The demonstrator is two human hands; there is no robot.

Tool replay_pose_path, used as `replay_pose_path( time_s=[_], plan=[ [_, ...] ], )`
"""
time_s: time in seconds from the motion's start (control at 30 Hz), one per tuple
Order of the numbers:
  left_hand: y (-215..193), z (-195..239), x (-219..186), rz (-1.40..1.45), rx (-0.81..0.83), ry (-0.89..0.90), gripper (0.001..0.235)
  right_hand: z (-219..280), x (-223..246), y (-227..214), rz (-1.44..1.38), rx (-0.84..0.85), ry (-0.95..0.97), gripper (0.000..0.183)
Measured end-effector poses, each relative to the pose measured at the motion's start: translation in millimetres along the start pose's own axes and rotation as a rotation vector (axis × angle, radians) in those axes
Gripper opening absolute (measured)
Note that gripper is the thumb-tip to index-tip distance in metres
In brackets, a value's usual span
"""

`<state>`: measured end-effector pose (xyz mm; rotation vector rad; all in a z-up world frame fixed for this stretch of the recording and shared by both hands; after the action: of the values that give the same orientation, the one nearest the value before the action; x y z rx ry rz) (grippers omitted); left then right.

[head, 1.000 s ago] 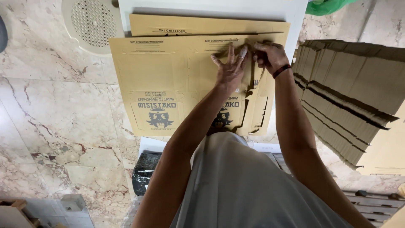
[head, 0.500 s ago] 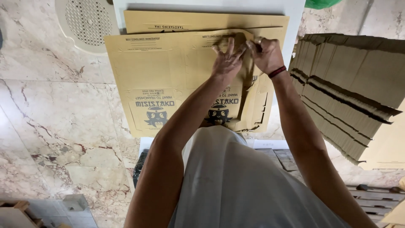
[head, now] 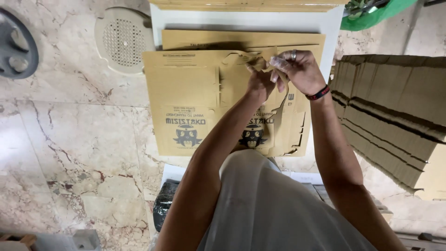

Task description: Manually punching out waste material from pre-cut cardboard sheets and stacking the finished products.

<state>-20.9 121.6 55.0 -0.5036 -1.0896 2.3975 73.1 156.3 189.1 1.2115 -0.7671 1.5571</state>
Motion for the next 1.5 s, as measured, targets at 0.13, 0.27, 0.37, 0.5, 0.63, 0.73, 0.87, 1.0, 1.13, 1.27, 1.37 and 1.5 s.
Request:
replay_pose_path(
  time_s=[0.13,0.27,0.37,0.5,0.63,0.73,0.87,1.0,1.13,1.27,1.37,1.5],
  plan=[
    [7.8,-0.1,2.9,0.108,-0.215,0.005,0.027,7.1,8.6,14.8,0.151,-0.002,-0.075,0.026],
    [14.3,22.8,2.8,0.007,-0.158,0.052,0.073,13.8,-23.6,-1.5,0.295,-0.195,0.192,0.013],
    [60.4,53.2,13.9,0.083,-0.45,0.155,0.053,13.2,-58.7,-9.9,0.252,-0.334,0.324,0.022],
    [114.3,156.1,47.2,0.248,-0.862,0.138,0.038,26.4,-63.9,-3.7,0.251,-0.504,0.318,0.021],
    [207.5,227.3,137.9,0.462,-0.898,-0.398,0.036,37.2,-59.1,4.2,0.343,-0.533,0.214,0.015],
    [236.3,301.2,202.9,0.919,-0.57,-1.048,0.1,42.2,-62.6,4.8,0.377,-0.601,0.26,0.017],
    [293.2,326.4,236.5,1.499,-0.694,-0.677,0.024,38.9,-83.5,3.1,0.318,-0.64,0.323,0.018],
    [268.4,347.9,235.1,1.363,-0.704,-0.567,0.025,40.4,-80.9,18.8,0.394,-0.615,0.321,0.019],
    [264.0,375.0,214.4,1.516,-0.647,-0.534,0.024,45.4,-90.9,25.4,0.347,-0.693,0.345,0.013],
    [311.7,384.5,196.8,1.958,-0.381,-0.478,0.028,51.6,-87.1,35.6,0.452,-0.618,0.36,0.017],
    [316.8,387.6,189.2,2.088,-0.449,-0.317,0.026,48.4,-91.0,40.2,0.488,-0.569,0.391,0.018],
    [313.2,395.9,178.4,2.085,-0.384,-0.589,0.009,46.7,-108.9,40.8,0.488,-0.526,0.378,0.023]
  ],
)
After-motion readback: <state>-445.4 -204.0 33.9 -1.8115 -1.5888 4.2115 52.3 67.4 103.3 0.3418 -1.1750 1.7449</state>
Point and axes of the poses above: each hand's wrist, its own z-axis away from the middle knuckle, its own y-axis out of the palm, x = y × z, the point moved 3 cm from there along -z, towards the middle knuckle, and after that the axes turned 1 degree about -x, right-handed, at the moved point
